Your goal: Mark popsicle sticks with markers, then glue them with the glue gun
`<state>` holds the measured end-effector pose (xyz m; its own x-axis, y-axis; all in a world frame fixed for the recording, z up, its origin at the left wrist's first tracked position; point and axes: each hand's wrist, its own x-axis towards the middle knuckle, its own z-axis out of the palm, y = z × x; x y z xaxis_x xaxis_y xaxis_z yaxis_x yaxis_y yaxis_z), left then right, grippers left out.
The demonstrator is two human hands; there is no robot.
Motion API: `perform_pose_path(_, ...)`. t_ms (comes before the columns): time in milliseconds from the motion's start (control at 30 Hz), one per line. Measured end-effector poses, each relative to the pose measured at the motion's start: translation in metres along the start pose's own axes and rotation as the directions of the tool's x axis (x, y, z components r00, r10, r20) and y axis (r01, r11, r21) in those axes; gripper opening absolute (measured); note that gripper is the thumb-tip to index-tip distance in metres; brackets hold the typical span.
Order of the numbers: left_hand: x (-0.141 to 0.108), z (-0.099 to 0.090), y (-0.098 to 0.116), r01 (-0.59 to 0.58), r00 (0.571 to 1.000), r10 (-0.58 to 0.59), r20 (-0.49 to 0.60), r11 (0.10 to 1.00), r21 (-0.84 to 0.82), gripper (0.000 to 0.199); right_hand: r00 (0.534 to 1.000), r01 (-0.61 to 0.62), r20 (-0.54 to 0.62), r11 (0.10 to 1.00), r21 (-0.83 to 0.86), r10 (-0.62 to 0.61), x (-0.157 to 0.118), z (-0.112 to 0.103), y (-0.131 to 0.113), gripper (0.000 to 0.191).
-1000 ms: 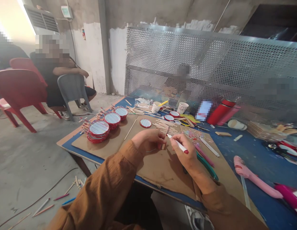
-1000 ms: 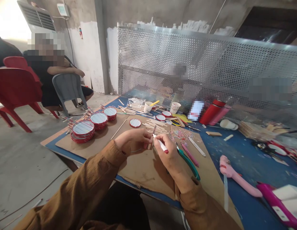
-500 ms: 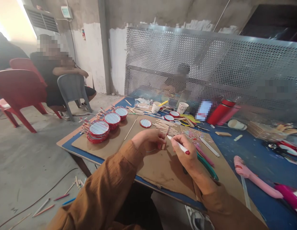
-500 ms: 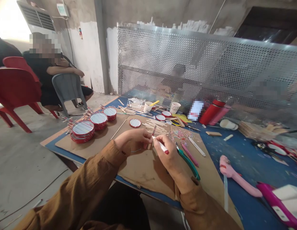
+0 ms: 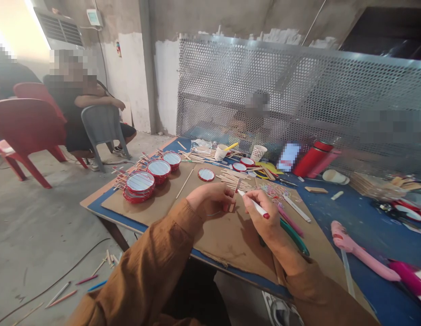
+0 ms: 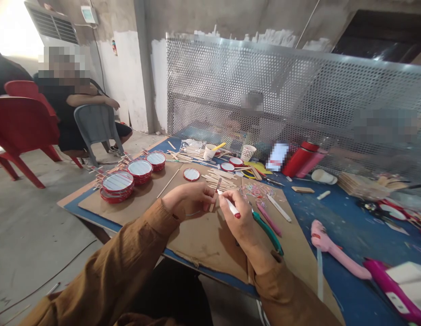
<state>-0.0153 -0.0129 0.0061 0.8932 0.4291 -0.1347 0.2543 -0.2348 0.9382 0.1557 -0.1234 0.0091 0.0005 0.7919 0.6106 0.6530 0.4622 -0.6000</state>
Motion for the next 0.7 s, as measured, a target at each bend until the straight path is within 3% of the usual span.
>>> perform_pose_path(200, -0.0011, 0.0004, 0.0017, 0.021, 0.999, -0.021, -0.024, 1.000, 0.010, 0.017, 0.998, 0.033, 0.045, 0.999, -0.014, -0.032, 0.0017, 0.0000, -0.0023, 0.020)
perform_pose_path(400, -0.0011, 0.0013, 0.0026, 0.046, 0.999, -0.046, -0.023, 0.999, -0.017, 0.016, 0.999, 0.000, -0.049, 1.000, 0.013, 0.001, 0.0010, -0.0011, -0.0017, 0.020)
perform_pose_path(700, -0.0026, 0.0027, 0.0057, 0.025, 0.999, -0.025, -0.024, 1.000, 0.006, 0.019, 1.000, -0.001, 0.005, 0.999, -0.037, 0.001, -0.0010, 0.0005, 0.0026, 0.021)
